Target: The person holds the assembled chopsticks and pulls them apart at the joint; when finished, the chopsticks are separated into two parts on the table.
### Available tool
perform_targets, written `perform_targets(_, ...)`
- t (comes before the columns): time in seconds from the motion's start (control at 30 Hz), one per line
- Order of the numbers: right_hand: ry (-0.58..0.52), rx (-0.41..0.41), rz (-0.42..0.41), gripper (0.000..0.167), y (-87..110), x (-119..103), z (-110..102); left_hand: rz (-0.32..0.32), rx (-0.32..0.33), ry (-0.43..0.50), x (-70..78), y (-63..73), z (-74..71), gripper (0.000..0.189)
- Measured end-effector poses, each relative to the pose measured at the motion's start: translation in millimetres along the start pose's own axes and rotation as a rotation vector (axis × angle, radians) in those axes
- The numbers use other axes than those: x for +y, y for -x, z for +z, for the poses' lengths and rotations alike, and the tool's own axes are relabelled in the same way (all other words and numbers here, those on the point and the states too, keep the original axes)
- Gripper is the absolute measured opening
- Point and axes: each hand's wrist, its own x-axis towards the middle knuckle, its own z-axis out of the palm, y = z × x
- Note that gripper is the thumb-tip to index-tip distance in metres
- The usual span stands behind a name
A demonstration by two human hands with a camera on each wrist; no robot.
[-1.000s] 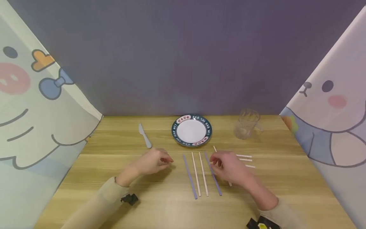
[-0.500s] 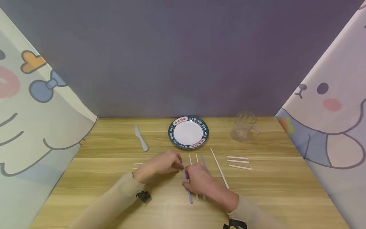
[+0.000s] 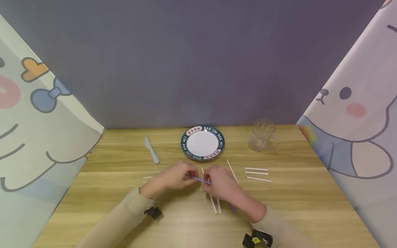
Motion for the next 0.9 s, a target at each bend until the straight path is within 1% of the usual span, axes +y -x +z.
perform_targets(0.07,0.044,0.061,-0.049,0.016,-1.9,0.5,-7.6,0.018,0.056,0.048,6.9,0.4,-4.9,0.004)
perform_targets(0.1,0.040,0.077,-0.074,0.016,-2.5,0.2,-10.7,0.018,0.083,0.055,10.8,1.1,-6.8,0.005)
perform_targets(0.2,0.028,0.101,-0.134,0.014,-3.4,-0.8,-18.2,0.013,0.168,0.028,21.9,2.5,-10.5,0.005)
perform_targets(0.33,-0.005,0.109,-0.170,0.013,-2.4,-3.1,-25.1,0.035,0.242,0.001,31.2,4.2,-14.1,0.008)
perform_targets(0.4,-0.015,0.119,-0.191,0.013,-2.5,-4.4,-27.3,0.055,0.258,0.004,33.9,6.1,-17.3,0.009)
perform_targets(0.53,-0.037,0.127,-0.227,0.012,-3.6,-3.6,-31.0,0.069,0.273,0.028,34.4,10.2,-23.0,0.009)
perform_targets(0.63,-0.037,0.137,-0.224,0.013,-3.8,-0.6,-37.6,0.071,0.294,0.040,32.7,13.8,-28.0,0.010)
perform_targets(0.77,-0.031,0.160,-0.182,0.013,-2.7,6.3,-50.0,0.045,0.326,0.069,28.1,18.9,-33.8,0.009)
perform_targets(0.9,-0.033,0.161,-0.141,0.011,0.6,16.6,-61.6,-0.005,0.350,0.081,20.5,27.6,-36.6,0.005)
